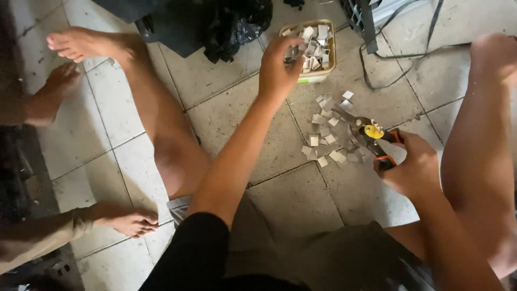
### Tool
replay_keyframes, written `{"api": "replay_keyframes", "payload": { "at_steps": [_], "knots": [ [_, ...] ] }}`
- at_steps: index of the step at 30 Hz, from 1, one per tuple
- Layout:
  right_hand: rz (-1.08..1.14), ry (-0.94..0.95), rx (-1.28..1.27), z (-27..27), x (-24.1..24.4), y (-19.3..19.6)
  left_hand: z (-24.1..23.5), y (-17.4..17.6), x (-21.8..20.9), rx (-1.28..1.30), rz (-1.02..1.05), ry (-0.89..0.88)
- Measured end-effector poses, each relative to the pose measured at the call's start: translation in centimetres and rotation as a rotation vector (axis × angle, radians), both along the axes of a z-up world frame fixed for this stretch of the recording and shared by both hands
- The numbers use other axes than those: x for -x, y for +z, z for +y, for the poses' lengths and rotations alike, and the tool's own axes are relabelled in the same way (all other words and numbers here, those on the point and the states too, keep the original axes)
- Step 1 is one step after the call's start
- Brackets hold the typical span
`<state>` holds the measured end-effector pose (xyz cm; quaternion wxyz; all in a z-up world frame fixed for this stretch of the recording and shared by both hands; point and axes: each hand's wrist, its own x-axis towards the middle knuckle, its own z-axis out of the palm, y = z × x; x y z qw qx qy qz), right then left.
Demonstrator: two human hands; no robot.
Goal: Cutting small rectangular metal pieces using hand snips while sitting on the floor.
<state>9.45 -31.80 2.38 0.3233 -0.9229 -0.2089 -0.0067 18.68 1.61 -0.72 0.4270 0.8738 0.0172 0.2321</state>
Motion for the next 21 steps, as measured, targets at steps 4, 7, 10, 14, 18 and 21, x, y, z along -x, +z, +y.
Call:
{"api": "replay_keyframes", "payload": {
  "at_steps": [4, 7, 10, 14, 18, 21],
  "knots": [
    [0.064, -0.041, -0.019, -0.4, -0.2, -0.2, -2.9, -1.4, 7.2, -0.095, 0.061, 0.042],
    [-0.063, 0.029, -0.036, -0.8, -0.5, -0.3, -5.0, -4.0, 13.1, -0.131, 0.163, -0.021],
    [-0.176, -0.005, 0.043, -0.9, -1.0, 0.1, -6.1, -5.1, 14.2, -0.098, 0.263, -0.027],
    [-0.233, -0.026, 0.133, -1.4, -1.0, -0.3, -6.2, -6.6, 11.1, -0.090, 0.222, -0.005],
    [-0.202, -0.042, 0.152, -1.3, -0.8, -0.6, -6.4, -6.9, 7.7, -0.214, 0.419, -0.049],
    [-0.207, -0.040, 0.118, -1.2, -0.9, -0.7, -6.4, -7.7, 6.9, -0.253, 0.612, -0.119]
  ]
}}
